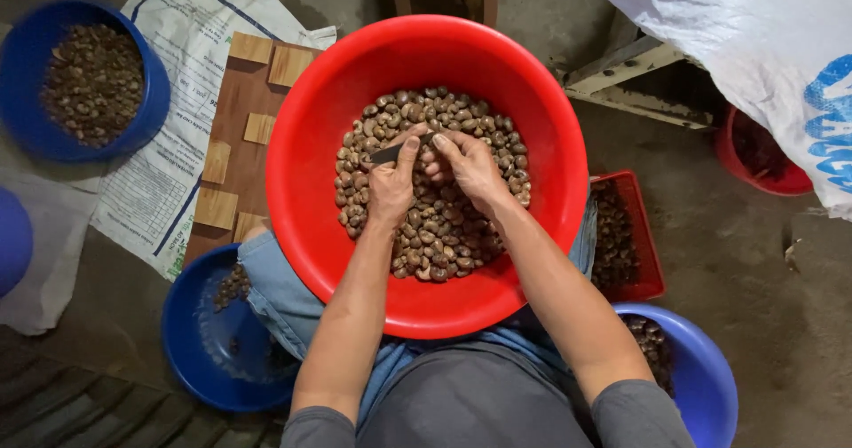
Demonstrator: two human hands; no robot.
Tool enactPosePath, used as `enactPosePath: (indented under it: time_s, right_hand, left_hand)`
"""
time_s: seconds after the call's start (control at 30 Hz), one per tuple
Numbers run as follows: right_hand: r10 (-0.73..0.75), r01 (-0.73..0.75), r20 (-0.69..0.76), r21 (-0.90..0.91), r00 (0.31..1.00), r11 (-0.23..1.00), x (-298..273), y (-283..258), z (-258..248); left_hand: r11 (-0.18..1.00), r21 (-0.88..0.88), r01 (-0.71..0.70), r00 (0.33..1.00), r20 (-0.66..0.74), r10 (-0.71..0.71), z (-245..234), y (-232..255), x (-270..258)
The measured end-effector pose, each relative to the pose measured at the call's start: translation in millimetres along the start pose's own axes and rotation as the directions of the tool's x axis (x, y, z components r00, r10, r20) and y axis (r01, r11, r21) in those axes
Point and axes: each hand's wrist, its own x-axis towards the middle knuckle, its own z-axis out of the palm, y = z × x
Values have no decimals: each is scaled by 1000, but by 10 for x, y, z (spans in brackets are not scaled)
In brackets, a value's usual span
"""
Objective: A worker manually peels nuts using a small hand tool while sitting on the floor in a factory setting.
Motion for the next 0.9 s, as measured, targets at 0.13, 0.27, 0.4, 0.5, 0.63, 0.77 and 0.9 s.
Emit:
enactPosePath:
  time_s: [0.13, 0.27, 0.4, 0.5, 0.63, 0.77, 0.9]
  right_hand:
    - [82, -83, 12, 122, 997, 989, -11, -11, -64]
    - [103, -107, 32, 186, 994, 977, -3, -13, -67]
    - [100, -106, 37, 198, 994, 974, -47, -83, -31]
    - [59, -55, -18, 173, 998, 983, -13, -8, -67]
    - [-21, 39, -130, 139, 991, 990, -348, -566, 34]
    - [-367, 339, -386, -141, 846, 930, -856, -962, -334]
    - [-652, 431, -490, -495, 580, 755, -1457, -704, -1352]
  left_hand:
    - [994, 84, -68, 995, -70, 74, -83, -61, 51]
    - [991, -130, -13, 1000, 10, 14, -24, 89, 22]
    - [992, 61, -110, 993, -37, 113, -93, -41, 19]
    - [981, 170, -90, 995, -19, 95, 78, 231, -48]
    - [994, -2, -113, 987, -117, 112, -96, -58, 50]
    - [996, -18, 89, 981, -172, -91, -189, -95, 81]
    - [975, -82, 206, 956, -196, -219, -199, -161, 72]
